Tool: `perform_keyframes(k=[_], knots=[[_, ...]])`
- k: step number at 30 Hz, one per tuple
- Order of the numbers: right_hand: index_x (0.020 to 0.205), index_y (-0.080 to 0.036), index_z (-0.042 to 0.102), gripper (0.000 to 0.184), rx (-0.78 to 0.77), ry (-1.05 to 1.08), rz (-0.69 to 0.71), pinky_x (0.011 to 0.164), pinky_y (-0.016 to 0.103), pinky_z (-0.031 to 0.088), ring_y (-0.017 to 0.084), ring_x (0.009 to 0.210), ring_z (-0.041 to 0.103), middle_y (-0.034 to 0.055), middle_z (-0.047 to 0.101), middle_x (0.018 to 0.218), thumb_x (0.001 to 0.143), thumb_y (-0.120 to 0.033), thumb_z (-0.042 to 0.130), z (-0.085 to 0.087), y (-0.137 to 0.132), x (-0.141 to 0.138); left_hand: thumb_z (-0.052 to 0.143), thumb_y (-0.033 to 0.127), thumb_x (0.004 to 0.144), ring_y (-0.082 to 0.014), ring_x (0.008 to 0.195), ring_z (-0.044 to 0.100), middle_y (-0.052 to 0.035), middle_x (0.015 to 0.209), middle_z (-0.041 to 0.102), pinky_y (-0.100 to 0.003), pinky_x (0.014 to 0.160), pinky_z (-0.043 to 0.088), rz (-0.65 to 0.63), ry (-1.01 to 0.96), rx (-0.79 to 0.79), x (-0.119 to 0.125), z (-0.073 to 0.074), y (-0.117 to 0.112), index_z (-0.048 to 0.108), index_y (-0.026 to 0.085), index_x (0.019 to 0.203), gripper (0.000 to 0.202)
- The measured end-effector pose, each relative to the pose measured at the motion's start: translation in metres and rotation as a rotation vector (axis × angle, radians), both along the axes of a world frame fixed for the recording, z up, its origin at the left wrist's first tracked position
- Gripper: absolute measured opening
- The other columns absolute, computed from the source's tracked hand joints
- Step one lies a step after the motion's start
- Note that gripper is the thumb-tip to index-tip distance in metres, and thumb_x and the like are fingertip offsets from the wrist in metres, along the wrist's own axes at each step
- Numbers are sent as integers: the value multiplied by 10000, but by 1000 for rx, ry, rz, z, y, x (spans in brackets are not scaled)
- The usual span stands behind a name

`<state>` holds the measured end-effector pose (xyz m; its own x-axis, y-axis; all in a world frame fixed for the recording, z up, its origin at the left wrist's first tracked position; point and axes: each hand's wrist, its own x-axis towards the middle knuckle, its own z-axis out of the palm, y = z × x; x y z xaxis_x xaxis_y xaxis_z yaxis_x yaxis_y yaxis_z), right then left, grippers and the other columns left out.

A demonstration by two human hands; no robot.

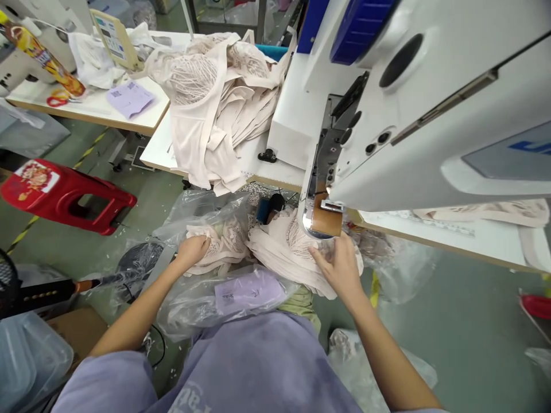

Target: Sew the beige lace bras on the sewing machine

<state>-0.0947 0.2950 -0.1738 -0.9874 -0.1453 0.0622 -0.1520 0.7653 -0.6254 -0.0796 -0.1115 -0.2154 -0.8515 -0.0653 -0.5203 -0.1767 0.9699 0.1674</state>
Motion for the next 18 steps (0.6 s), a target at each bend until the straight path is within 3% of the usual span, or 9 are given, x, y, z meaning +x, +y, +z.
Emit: perform_keyframes(k=[2, 6, 8, 10, 12, 15, 16, 18], knots=[[1340, -173, 459, 582, -57, 8, 77, 1056, 550, 403, 399, 1301, 455, 238, 494, 1382, 943, -593, 532, 16, -21, 5, 317, 426, 1011, -260, 771, 629, -119, 796, 674, -332, 675, 387, -85, 40, 57, 7, 21, 21, 626, 162, 782, 467], [1452, -155, 405, 820, -179, -122, 611, 1099, 499, 402, 373, 1377, 421, 212, 452, 1490, 851, -656, 652, 24, -77, 11, 318, 431, 1008, -220, 698, 588, -79, 732, 636, -316, 639, 335, -274, 109, 192, 21, 63, 73, 555, 186, 729, 440], [1290, -137, 558, 714, -179, -230, 731, 950, 411, 494, 334, 1192, 576, 185, 617, 1284, 815, -651, 699, 20, -97, 7, 298, 450, 1016, -186, 630, 541, -39, 658, 582, -304, 609, 319, -336, 127, 300, 23, 82, 90, 490, 196, 679, 464], [986, -153, 666, 484, -123, -354, 803, 715, 304, 488, 235, 850, 653, 93, 705, 939, 851, -618, 680, 19, -105, 2, 309, 481, 1012, -163, 564, 485, -4, 581, 503, -292, 571, 309, -339, 118, 443, 19, 97, 94, 434, 202, 633, 487], [729, -165, 632, 450, -91, -383, 844, 590, 261, 393, 153, 632, 573, 26, 653, 701, 936, -563, 598, 25, -103, 3, 378, 496, 989, -170, 629, 533, -9, 645, 552, -283, 609, 379, -245, 162, 587, 9, 106, 90, 493, 202, 679, 442], [650, -171, 608, 508, -200, -268, 842, 588, 257, 362, 128, 611, 534, 11, 643, 682, 1004, -518, 496, 52, -85, 14, 517, 523, 925, -231, 950, 622, -72, 1025, 681, -325, 828, 490, -3, 171, 787, -8, 109, 83, 632, 214, 1009, 340], [671, -176, 626, 508, -249, -235, 831, 598, 259, 371, 132, 627, 541, 13, 655, 708, 1010, -523, 477, 64, -76, 18, 548, 542, 907, -248, 992, 625, -88, 1090, 683, -350, 859, 503, 67, 60, 873, -12, 108, 84, 632, 217, 1081, 378], [701, -191, 651, 501, -330, -211, 795, 610, 261, 386, 139, 647, 552, 11, 659, 732, 1005, -543, 467, 88, -56, 26, 581, 582, 880, -249, 889, 649, -99, 1000, 703, -371, 810, 530, 168, -272, 1058, -17, 107, 89, 644, 201, 1047, 421]])
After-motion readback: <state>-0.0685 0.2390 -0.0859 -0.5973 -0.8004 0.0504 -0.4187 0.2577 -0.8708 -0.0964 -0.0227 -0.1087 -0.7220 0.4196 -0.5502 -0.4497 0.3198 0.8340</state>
